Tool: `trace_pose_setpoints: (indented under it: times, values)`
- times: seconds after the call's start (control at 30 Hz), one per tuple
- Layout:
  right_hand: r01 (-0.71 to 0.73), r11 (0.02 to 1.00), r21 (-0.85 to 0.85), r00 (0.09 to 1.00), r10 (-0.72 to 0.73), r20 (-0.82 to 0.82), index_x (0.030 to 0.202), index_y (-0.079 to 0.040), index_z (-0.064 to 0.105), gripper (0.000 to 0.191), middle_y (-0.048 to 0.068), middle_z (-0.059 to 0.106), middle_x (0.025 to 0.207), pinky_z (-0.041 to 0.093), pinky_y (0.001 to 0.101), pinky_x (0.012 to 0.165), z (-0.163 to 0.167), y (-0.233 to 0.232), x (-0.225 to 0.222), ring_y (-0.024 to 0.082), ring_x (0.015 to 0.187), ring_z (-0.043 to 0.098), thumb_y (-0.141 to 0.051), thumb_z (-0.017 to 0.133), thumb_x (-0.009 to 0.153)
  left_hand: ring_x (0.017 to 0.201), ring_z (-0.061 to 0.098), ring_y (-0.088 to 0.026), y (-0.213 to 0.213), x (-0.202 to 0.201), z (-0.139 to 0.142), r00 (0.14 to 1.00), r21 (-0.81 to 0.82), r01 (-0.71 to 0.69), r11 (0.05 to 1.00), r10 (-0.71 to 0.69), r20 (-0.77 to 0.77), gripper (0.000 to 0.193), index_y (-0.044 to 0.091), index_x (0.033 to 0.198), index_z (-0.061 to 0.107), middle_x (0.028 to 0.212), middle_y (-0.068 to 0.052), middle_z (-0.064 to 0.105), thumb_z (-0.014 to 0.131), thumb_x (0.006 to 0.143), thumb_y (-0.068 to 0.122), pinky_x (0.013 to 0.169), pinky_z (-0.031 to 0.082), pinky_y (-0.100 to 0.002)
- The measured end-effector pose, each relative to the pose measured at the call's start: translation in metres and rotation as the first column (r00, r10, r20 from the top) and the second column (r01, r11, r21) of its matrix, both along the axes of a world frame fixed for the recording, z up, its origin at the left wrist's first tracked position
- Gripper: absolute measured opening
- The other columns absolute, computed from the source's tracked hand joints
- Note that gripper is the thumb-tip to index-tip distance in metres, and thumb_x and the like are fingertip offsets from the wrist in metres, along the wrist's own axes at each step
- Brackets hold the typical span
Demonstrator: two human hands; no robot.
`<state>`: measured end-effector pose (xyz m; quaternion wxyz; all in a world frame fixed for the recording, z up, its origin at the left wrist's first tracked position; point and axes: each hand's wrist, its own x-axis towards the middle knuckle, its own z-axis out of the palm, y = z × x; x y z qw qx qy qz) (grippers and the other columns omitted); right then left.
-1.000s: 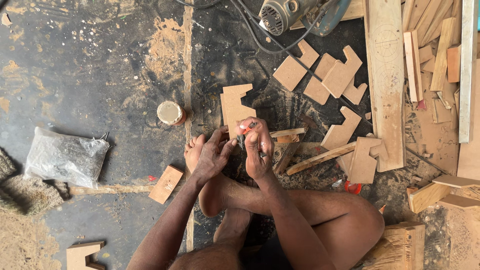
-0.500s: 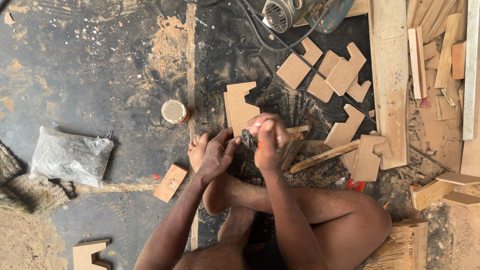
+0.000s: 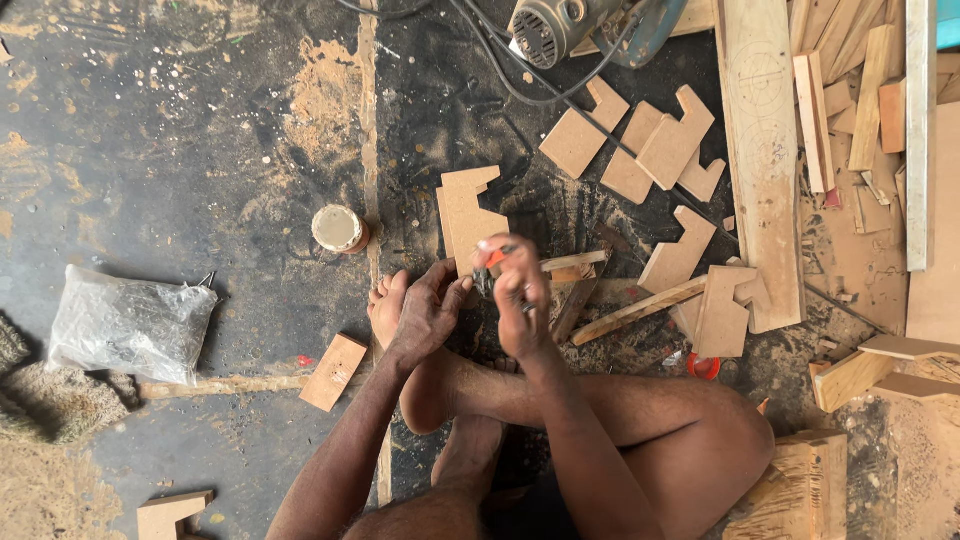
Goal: The person sits on the floor and assembles small wooden pieces by nailing them together. They use a hammer to drive nails into the wood and pliers to trim the nail heads flush with the surface.
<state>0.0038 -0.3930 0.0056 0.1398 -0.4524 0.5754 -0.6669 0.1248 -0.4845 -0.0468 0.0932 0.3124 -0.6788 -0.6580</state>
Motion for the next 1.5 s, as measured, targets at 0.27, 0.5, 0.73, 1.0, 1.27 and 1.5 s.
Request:
trace_pose_setpoints:
  times: [0.27,0.5,0.73,1.0,1.27,1.5]
  values:
    - [0.114,0.987,-0.11,0.952,-0.077,0.297,0.091,-0.007,0.057,0.037,0.006,0.057,0.077,0.055,0.0371,0.064,-0.012,-0.003,-0.021,0.015,0.067,0.057,-0.036,0.049,0.113,0.09,0.07,-0.012,0.009,-0.006,0.002,0.999,-0.001,-0.003,1.0,0.003,0.04,0.042,0.005,0.136,0.061,0.106,-0.008,0.077,0.064,0.1,0.029,0.084,0.054,-0.026]
    - [0.164,0.938,-0.305,0.555,0.168,0.814,0.097,-0.007,0.056,0.043,0.003,0.054,0.084,0.052,0.0368,0.082,0.0,-0.004,-0.033,0.017,0.081,0.054,-0.046,0.046,0.114,0.1,0.07,-0.014,-0.003,-0.008,-0.007,0.992,-0.007,-0.048,0.999,0.047,-0.114,0.04,0.002,0.134,0.061,0.11,-0.011,0.076,0.063,0.102,0.027,0.088,0.055,-0.028]
    - [0.042,0.995,-0.093,0.903,0.002,0.431,0.117,-0.006,0.055,0.047,0.01,0.061,0.101,0.056,0.0437,0.095,0.003,-0.005,-0.019,0.02,0.097,0.062,-0.048,0.033,0.114,0.087,0.071,-0.012,-0.007,0.001,-0.002,0.999,-0.01,-0.013,1.0,0.013,0.051,0.042,0.004,0.134,0.061,0.1,-0.007,0.077,0.065,0.1,0.029,0.08,0.054,-0.025]
    - [-0.01,0.999,0.042,0.998,0.008,0.062,0.137,0.003,0.054,0.054,0.015,0.067,0.117,0.057,0.0433,0.106,0.014,0.008,-0.005,0.023,0.113,0.067,-0.04,0.028,0.119,0.089,0.071,-0.009,0.004,-0.004,0.004,0.999,0.051,-0.029,0.998,0.029,0.015,0.042,0.005,0.135,0.061,0.098,-0.007,0.078,0.064,0.101,0.029,0.08,0.054,-0.023]
    - [0.025,0.989,0.145,0.999,-0.031,0.033,0.148,0.008,0.049,0.053,0.02,0.066,0.126,0.055,0.0405,0.107,0.026,0.023,-0.004,0.024,0.119,0.066,-0.033,0.031,0.119,0.089,0.072,-0.01,0.008,-0.008,0.005,0.999,0.027,-0.013,1.0,0.011,0.05,0.044,0.007,0.136,0.06,0.101,-0.007,0.078,0.063,0.101,0.031,0.081,0.054,-0.025]
    - [-0.042,0.997,0.068,0.991,0.033,0.131,0.15,0.008,0.044,0.057,0.022,0.063,0.133,0.051,0.0466,0.118,0.025,0.017,-0.004,0.03,0.13,0.063,-0.038,0.03,0.119,0.095,0.071,-0.012,0.008,-0.008,-0.004,0.999,0.017,-0.019,1.0,0.018,0.04,0.045,0.005,0.136,0.06,0.104,-0.009,0.077,0.064,0.1,0.031,0.084,0.055,-0.026]
